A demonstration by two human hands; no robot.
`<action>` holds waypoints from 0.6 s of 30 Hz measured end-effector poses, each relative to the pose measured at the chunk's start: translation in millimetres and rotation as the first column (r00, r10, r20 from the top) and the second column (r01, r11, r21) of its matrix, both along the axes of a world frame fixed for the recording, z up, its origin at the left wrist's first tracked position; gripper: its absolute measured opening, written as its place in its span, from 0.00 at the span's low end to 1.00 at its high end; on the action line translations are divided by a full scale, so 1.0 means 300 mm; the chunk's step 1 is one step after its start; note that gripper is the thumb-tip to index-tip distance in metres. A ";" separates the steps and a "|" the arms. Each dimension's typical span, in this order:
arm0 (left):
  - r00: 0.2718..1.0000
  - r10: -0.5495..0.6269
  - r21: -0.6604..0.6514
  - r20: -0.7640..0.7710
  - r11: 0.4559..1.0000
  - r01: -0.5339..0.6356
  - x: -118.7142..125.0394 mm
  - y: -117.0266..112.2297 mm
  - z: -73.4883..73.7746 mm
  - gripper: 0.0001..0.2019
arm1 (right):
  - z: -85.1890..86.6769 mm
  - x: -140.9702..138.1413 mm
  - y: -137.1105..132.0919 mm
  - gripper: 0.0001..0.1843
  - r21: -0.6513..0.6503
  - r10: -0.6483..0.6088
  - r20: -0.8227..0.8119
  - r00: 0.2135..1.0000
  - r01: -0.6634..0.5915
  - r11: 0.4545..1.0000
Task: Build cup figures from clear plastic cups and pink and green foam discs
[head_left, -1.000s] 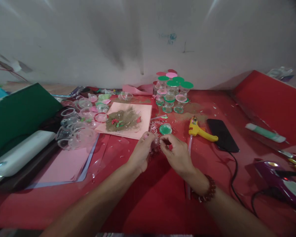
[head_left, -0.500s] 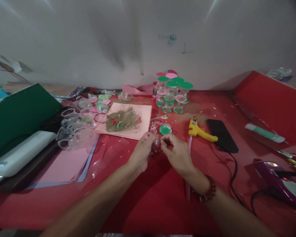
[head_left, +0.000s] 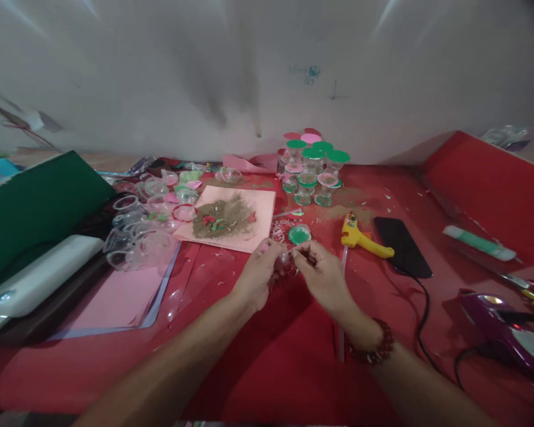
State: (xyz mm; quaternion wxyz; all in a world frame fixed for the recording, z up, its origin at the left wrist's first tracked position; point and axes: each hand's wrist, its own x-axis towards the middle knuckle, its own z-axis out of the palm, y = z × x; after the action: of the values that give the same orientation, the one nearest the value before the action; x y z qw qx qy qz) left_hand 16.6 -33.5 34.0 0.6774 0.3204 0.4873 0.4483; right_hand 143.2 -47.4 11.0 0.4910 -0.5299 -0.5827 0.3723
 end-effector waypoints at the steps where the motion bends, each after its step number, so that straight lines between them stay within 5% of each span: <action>1: 1.000 0.001 0.003 -0.001 1.000 -0.001 -0.001 0.000 0.001 0.08 | 0.002 0.000 0.002 0.08 -0.013 0.001 -0.025 1.000 -0.002 1.000; 6: 0.998 0.009 -0.021 0.069 1.000 -0.007 -0.003 0.006 -0.004 0.09 | 0.007 0.002 0.008 0.09 -0.068 0.007 -0.090 0.996 -0.013 0.998; 18: 0.992 -0.022 -0.068 0.126 0.997 0.031 -0.008 0.015 -0.038 0.10 | 0.008 0.001 -0.004 0.06 0.023 0.100 -0.017 0.995 -0.099 0.995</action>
State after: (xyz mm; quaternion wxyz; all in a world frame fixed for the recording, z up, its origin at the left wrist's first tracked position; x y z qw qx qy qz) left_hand 14.1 -29.0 22.5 0.7232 0.2742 0.4551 0.4412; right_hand 143.7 -48.6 13.4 0.4830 -0.4914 -0.6078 0.3947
